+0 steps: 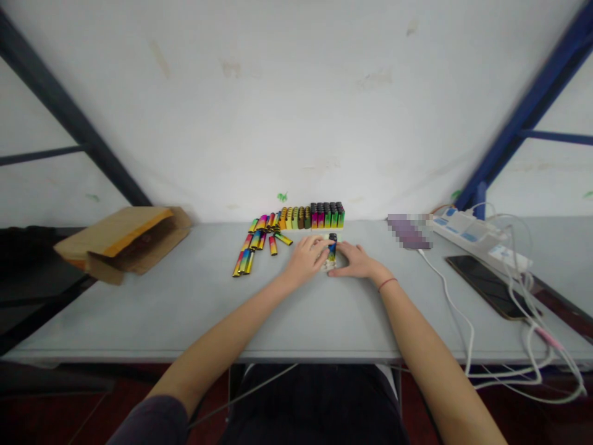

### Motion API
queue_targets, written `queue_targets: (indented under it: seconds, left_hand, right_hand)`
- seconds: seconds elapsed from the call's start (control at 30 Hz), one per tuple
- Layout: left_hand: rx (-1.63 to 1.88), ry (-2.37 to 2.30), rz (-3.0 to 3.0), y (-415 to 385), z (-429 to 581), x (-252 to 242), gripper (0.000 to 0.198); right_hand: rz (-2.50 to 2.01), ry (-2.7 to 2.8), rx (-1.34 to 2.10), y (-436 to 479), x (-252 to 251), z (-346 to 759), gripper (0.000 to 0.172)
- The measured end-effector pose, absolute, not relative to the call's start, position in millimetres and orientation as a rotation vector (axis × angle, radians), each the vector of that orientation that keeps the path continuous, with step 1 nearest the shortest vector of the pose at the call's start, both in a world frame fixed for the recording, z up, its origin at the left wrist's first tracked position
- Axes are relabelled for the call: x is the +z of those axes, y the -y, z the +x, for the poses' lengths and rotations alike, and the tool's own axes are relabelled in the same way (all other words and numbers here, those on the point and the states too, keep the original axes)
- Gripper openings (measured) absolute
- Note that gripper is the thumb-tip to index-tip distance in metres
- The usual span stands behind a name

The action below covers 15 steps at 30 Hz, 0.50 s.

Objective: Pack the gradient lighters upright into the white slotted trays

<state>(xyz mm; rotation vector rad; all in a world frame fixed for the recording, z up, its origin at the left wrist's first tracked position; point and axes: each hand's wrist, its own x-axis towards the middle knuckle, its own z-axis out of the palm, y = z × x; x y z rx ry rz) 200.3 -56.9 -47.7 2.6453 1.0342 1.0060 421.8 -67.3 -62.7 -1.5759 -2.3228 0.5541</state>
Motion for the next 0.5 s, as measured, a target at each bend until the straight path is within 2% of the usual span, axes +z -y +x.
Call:
queue_targets:
  seconds: [0.2,0.4,0.5]
  left_hand:
    - [0.946,-1.108,2.653,55,189,-43,0.043]
    - [0.755,-1.826,2.471,41,160,-34,0.045]
    - [0.616,-2.008,2.397,37,149,-35,0.044]
  right_hand:
    - [-1.583,2.303,0.564,67,-62,422,0.097]
    - [-1.550,2.320,0.568,64,-64,425,0.099]
    - [-1.533,2.322,0.569,63,-65,426,0.097]
